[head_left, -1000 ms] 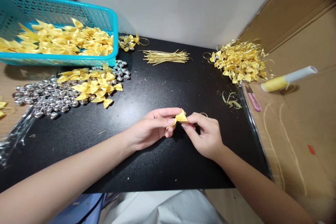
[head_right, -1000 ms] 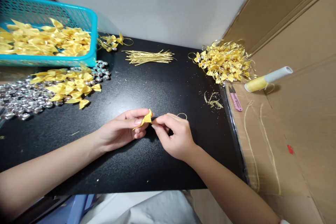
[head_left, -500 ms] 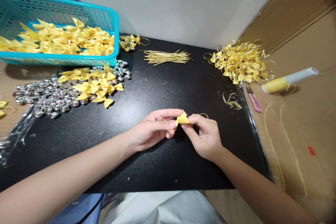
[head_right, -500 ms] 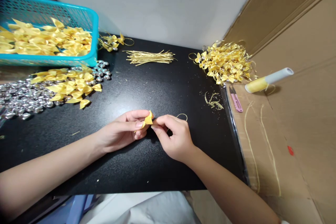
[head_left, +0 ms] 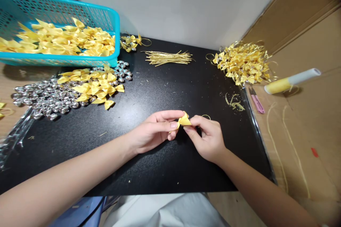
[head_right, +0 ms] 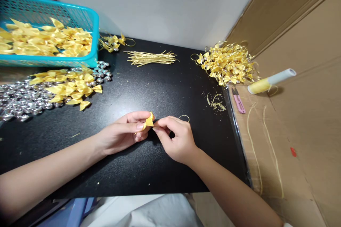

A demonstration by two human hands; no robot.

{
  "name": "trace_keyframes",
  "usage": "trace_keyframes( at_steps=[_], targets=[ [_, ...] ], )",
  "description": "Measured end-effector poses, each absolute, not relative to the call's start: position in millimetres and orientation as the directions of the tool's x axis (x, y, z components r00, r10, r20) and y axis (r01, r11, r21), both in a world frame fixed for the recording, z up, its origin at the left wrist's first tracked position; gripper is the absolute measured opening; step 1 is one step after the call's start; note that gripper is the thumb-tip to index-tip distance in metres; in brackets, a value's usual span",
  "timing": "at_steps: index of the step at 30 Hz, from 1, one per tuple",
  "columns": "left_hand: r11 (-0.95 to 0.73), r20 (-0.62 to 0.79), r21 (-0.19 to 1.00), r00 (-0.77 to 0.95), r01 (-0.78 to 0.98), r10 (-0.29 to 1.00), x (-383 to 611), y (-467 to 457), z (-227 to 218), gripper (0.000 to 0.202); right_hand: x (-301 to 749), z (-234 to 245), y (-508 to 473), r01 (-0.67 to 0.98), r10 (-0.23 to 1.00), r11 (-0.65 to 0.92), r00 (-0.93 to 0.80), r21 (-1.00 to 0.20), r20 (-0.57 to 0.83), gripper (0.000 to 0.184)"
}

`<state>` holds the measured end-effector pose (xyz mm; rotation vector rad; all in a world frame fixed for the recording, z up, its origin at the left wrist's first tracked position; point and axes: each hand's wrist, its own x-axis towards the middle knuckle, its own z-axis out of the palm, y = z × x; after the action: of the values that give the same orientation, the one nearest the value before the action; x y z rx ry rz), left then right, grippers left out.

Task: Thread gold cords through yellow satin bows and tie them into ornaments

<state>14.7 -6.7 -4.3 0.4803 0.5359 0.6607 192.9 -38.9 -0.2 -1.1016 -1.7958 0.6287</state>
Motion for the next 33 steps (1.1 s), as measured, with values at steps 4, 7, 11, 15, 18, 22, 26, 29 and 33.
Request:
trace_keyframes(
  at_steps=[4,7,11,15,18,22,26,29,33],
  targets=[
    [0.694,-0.31,0.569,0.666,-0.441,0.678,15.4,-6.7,-4.6,0.023,192.4,-0.9,-39.2,0.407,0.885,0.464,-0.18,-0.787,0.429,0.014],
    [0.699,-0.314,0.561,0.667,-0.443,0.675,16.3,-6.8,-4.1,0.023,191.8,-2.4,-40.0,0.389,0.893,0.449,-0.17,-0.805,0.416,0.013],
    [0.707,-0.322,0.547,0.667,-0.448,0.672,17.0,-7.5,-3.7,0.023,190.6,-4.6,-40.7,0.363,0.91,0.415,-0.156,-0.834,0.385,0.013],
    [0.706,-0.307,0.545,0.676,-0.453,0.67,16.6,-8.3,-3.9,0.022,190.3,-5.8,-40.8,0.323,0.916,0.401,-0.162,-0.857,0.368,0.012],
    [0.701,-0.296,0.545,0.676,-0.46,0.674,15.6,-8.1,-4.4,0.021,190.8,-6.3,-40.9,0.32,0.921,0.388,-0.165,-0.864,0.352,0.012],
    [0.703,-0.299,0.54,0.675,-0.463,0.675,14.6,-6.8,-3.7,0.022,191.8,-6.7,-40.8,0.335,0.926,0.377,-0.164,-0.864,0.34,0.011],
    [0.703,-0.306,0.54,0.671,-0.462,0.676,15.0,-6.7,-2.0,0.021,192.0,-6.6,-40.5,0.328,0.923,0.384,-0.161,-0.863,0.349,0.011],
    [0.703,-0.299,0.543,0.676,-0.46,0.673,15.5,-7.4,-2.3,0.02,191.6,-6.3,-40.3,0.317,0.919,0.394,-0.163,-0.863,0.36,0.011],
    [0.704,-0.296,0.539,0.679,-0.462,0.672,15.5,-8.0,-3.8,0.021,190.3,-5.0,-40.2,0.324,0.918,0.395,-0.157,-0.86,0.363,0.013]
  ],
)
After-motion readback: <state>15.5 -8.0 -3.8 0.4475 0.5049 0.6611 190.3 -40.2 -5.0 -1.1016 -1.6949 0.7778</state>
